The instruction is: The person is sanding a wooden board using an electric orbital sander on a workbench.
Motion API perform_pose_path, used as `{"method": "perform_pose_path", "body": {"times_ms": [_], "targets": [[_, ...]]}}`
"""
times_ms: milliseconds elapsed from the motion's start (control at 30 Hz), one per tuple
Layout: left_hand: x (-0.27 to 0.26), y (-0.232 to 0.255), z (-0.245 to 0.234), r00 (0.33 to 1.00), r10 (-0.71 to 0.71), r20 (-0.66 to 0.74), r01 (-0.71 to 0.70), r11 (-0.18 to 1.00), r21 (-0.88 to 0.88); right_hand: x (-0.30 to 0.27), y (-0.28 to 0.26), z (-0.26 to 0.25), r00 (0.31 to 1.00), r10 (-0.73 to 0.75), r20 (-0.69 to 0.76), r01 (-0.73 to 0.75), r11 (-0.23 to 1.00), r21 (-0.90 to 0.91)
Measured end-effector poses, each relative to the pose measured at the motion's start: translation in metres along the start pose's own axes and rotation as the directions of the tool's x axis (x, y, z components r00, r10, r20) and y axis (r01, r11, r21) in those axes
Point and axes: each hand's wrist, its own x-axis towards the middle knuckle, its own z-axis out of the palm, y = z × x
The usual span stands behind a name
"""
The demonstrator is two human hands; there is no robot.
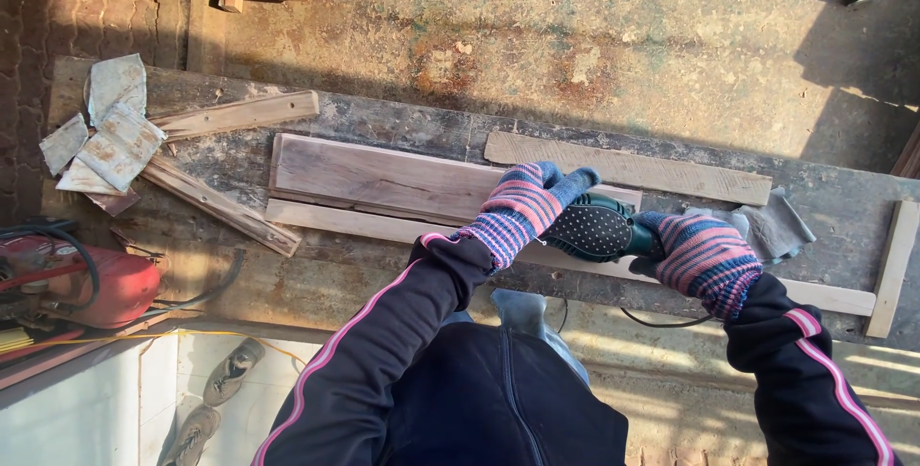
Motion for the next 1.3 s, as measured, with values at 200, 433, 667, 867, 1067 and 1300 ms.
{"method": "perform_pose_path", "body": {"times_ms": [200, 433, 667, 867, 1067, 1300], "targets": [[-0.007, -0.011, -0.017, 0.999, -0.030, -0.019, 0.029, 0.999, -0.014, 0.002, -0.017, 0.000, 0.999, -0.033, -0.017, 0.033, 0.999, 0.000], [-0.010, -0.033, -0.032, 0.997, -0.063, -0.035, 0.060, 0.995, -0.079, 0.004, -0.044, 0.007, 0.998, -0.061, -0.026, 0.062, 0.998, 0.011], [-0.006, -0.072, -0.054, 0.993, -0.079, -0.091, 0.073, 0.995, -0.069, 0.012, -0.090, 0.005, 0.996, -0.084, -0.021, 0.083, 0.996, -0.026], [-0.022, -0.099, -0.086, 0.994, -0.087, -0.063, 0.081, 0.993, -0.090, 0.013, -0.133, 0.000, 0.993, -0.121, -0.012, 0.120, 0.990, -0.069], [-0.022, -0.128, -0.103, 0.990, -0.062, -0.125, 0.060, 0.998, -0.020, 0.012, -0.166, 0.004, 0.999, -0.045, -0.004, 0.044, 0.998, -0.040], [-0.037, -0.137, -0.134, 0.991, -0.051, -0.127, 0.042, 0.997, -0.067, 0.016, -0.195, 0.008, 0.999, -0.038, -0.038, 0.037, 0.999, -0.039]]}}
